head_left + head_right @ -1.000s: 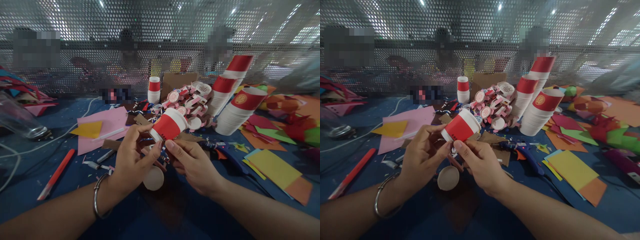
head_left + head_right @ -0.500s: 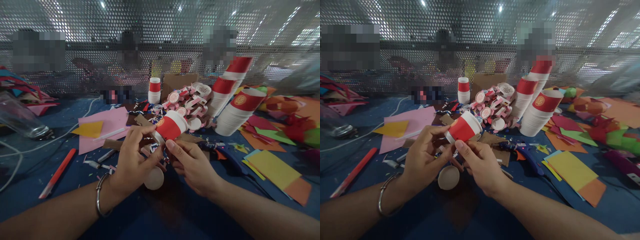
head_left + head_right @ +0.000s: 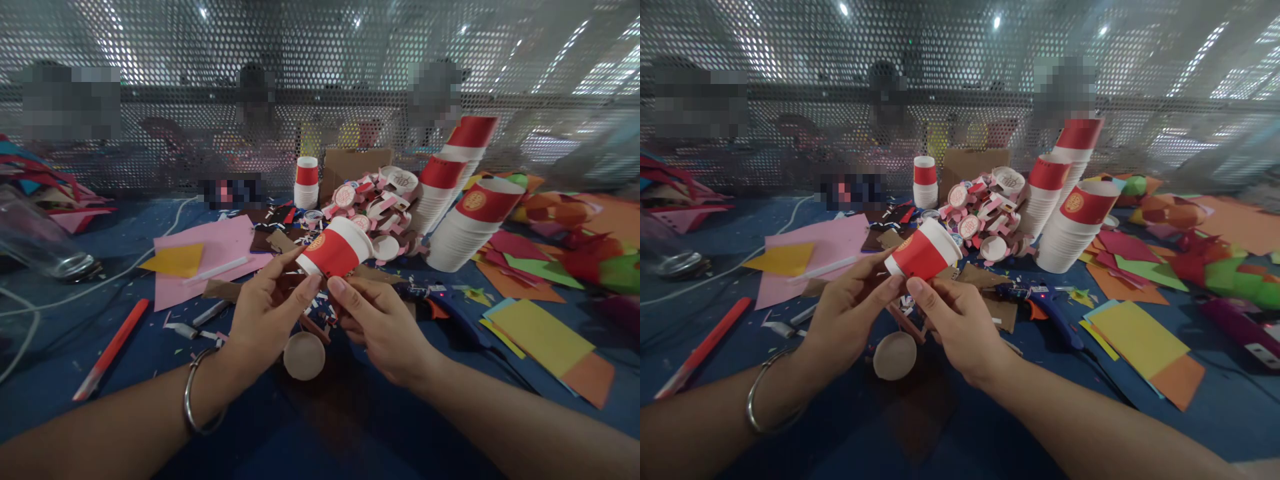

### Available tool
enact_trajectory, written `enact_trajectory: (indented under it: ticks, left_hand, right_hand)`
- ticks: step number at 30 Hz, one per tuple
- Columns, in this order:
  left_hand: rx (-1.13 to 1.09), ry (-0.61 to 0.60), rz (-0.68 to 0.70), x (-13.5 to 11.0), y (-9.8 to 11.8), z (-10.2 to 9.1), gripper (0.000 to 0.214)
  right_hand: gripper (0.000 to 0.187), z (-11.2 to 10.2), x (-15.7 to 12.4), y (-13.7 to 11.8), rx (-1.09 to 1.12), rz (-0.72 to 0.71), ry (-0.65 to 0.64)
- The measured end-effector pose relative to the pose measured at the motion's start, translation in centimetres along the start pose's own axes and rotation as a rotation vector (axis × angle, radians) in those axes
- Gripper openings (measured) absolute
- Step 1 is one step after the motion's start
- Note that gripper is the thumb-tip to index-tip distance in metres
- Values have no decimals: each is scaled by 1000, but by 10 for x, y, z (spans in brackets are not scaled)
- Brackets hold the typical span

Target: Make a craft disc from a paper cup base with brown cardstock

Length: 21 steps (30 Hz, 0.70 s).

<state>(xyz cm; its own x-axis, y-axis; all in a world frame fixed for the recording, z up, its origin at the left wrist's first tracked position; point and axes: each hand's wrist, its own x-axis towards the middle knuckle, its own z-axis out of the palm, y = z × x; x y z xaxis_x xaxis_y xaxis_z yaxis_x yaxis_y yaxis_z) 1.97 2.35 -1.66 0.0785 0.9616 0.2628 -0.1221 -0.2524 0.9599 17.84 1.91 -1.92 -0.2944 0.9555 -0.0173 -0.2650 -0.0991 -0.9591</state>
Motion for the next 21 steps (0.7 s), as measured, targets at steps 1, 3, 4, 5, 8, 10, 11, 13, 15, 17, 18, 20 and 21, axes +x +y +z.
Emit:
enact_trajectory:
  ticks: [1, 3, 4, 5, 8, 10, 11, 13, 15, 17, 18, 20, 21]
  left_hand:
    - [10, -10, 4, -1, 2, 0, 40]
    - [47, -24, 38, -2, 5, 0, 41]
    - [82, -17, 71, -3, 7, 0, 40]
    - [123, -6, 106, -4, 9, 0, 39]
    - [220, 9, 156, -4, 10, -1, 43]
    - [268, 9, 178, -3, 9, -4, 48]
    - [299, 14, 198, -2, 8, -5, 49]
    - [362, 29, 244, -1, 6, -7, 49]
    - [401, 30, 270, 0, 4, -9, 48]
    - [404, 14, 274, 0, 2, -10, 47]
    - [410, 5, 276, 0, 2, -10, 47]
    - [433, -5, 278, -2, 1, -10, 49]
    - [444, -5, 278, -2, 1, -10, 49]
  right_hand:
    - [43, 0, 0, 0, -9, -5, -2]
    - [43, -1, -2, 0, -37, -23, -10]
    - [42, -1, -2, 0, -50, -35, -18]
    - [42, -2, -3, 0, -60, -49, -30]
    - [43, -3, -5, -1, -69, -87, -59]
    - [43, -3, -5, 0, -74, -97, -64]
    - [42, -3, -5, 0, -78, -96, -64]
    - [42, -2, -4, 0, -77, -88, -56]
    - [43, -2, -3, 1, -60, -74, -46]
    - [44, -1, -2, 1, -39, -59, -37]
    - [45, -1, -2, 1, -28, -54, -34]
    - [46, -1, -3, 1, -14, -44, -31]
    - [46, -1, -3, 2, -8, -40, -31]
